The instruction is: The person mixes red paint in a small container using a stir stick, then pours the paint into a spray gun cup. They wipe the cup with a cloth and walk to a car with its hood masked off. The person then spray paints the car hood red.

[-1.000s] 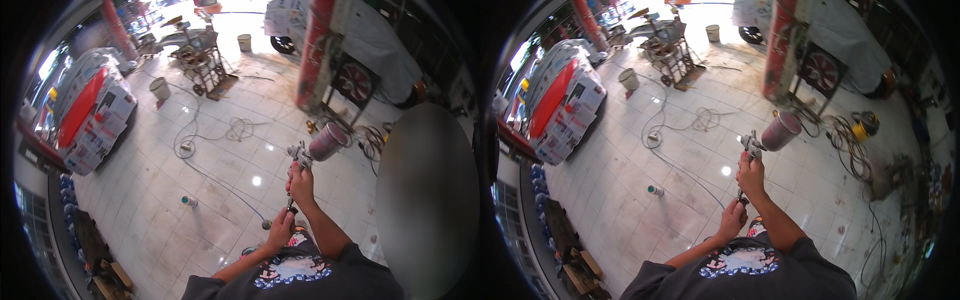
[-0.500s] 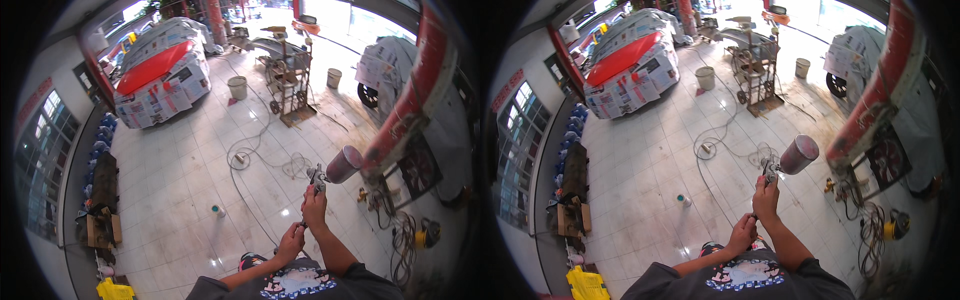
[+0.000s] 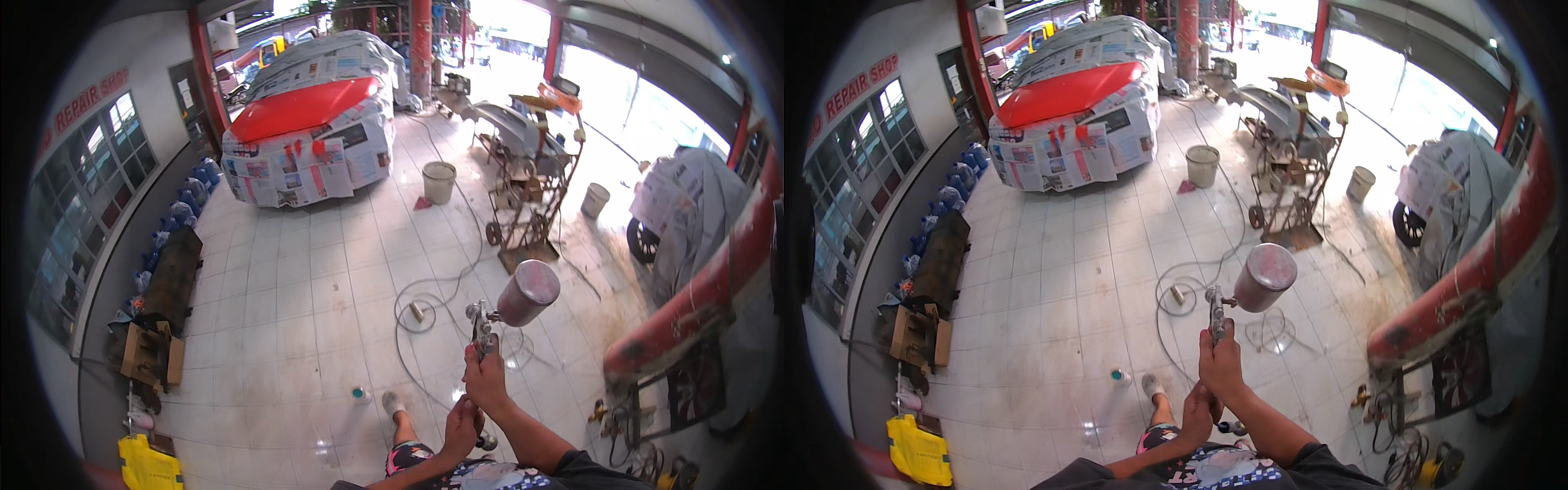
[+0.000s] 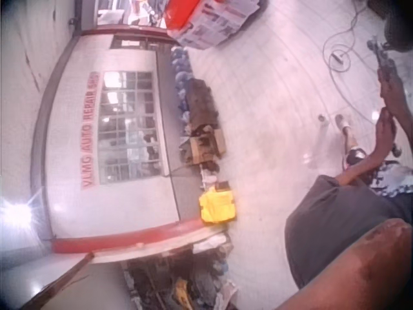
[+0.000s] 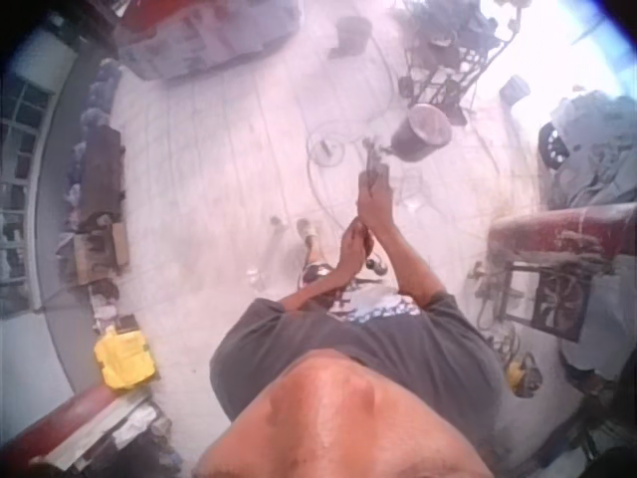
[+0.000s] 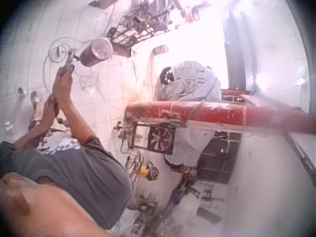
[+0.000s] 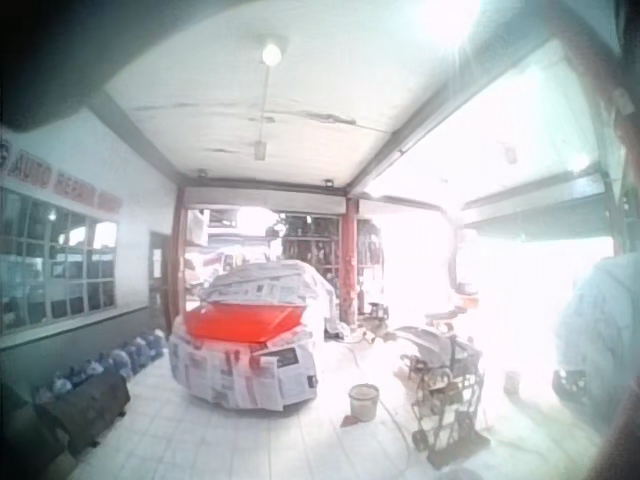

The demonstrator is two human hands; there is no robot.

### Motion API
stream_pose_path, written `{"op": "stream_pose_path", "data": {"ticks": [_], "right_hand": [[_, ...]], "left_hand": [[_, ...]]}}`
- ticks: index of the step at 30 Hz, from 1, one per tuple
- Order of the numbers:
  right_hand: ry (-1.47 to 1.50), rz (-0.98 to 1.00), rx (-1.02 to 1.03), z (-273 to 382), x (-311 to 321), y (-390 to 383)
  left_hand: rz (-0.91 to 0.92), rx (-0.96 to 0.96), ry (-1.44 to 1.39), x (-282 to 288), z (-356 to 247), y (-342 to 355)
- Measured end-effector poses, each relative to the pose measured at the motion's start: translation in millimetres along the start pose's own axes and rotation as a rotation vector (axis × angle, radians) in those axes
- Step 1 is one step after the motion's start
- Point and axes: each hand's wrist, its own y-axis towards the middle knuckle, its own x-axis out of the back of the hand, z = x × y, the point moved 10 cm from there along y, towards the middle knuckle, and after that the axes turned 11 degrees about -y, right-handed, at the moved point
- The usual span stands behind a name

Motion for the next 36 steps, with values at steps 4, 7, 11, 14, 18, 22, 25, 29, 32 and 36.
{"op": "stream_pose_path", "data": {"ticks": [4, 7, 11, 14, 18, 22, 25, 29, 32, 36], "right_hand": [[-0.135, -0.028, 0.174, 39.6, -55.0, 88.5], [-0.149, -0.136, 0.3, 59.5, -90.6, 137.2], [0.125, 0.125, -0.048, 77.4, -174.6, 188.7], [-0.015, 0.144, -0.02, 80.6, -216.5, 231.2], [-0.078, 0.069, 0.113, 99.7, -289.8, 292.3], [-0.01, 0.149, 0.06, 124.8, -368.0, 359.7], [0.045, 0.157, 0.059, 145.5, -423.2, 417.5], [0.093, 0.121, 0.084, 179.1, -491.8, 512.0], [0.175, 0.14, 0.033, 208.5, -537.8, 577.2], [0.229, 0.145, 0.068, 248.5, -601.8, 649.9]], "left_hand": [[0.229, 0.006, 0.158, 53.4, -30.7, 119.0], [0.341, 0.153, 0.416, 72.6, -87.0, 176.1], [0.273, 0.204, 0.517, 123.6, -148.2, 232.6], [0.144, 0.136, 0.606, 140.7, -196.9, 264.9], [0.058, 0.096, 0.417, 200.6, -248.2, 329.1], [-0.102, 0.152, 0.133, 271.0, -287.2, 404.9], [-0.068, 0.13, 0.227, 305.9, -331.5, 473.0], [-0.145, 0.092, 0.354, 336.9, -408.3, 559.6], [-0.135, 0.093, 0.424, 354.6, -467.9, 618.4], [-0.205, 0.056, 0.419, 385.6, -527.0, 685.0]]}}
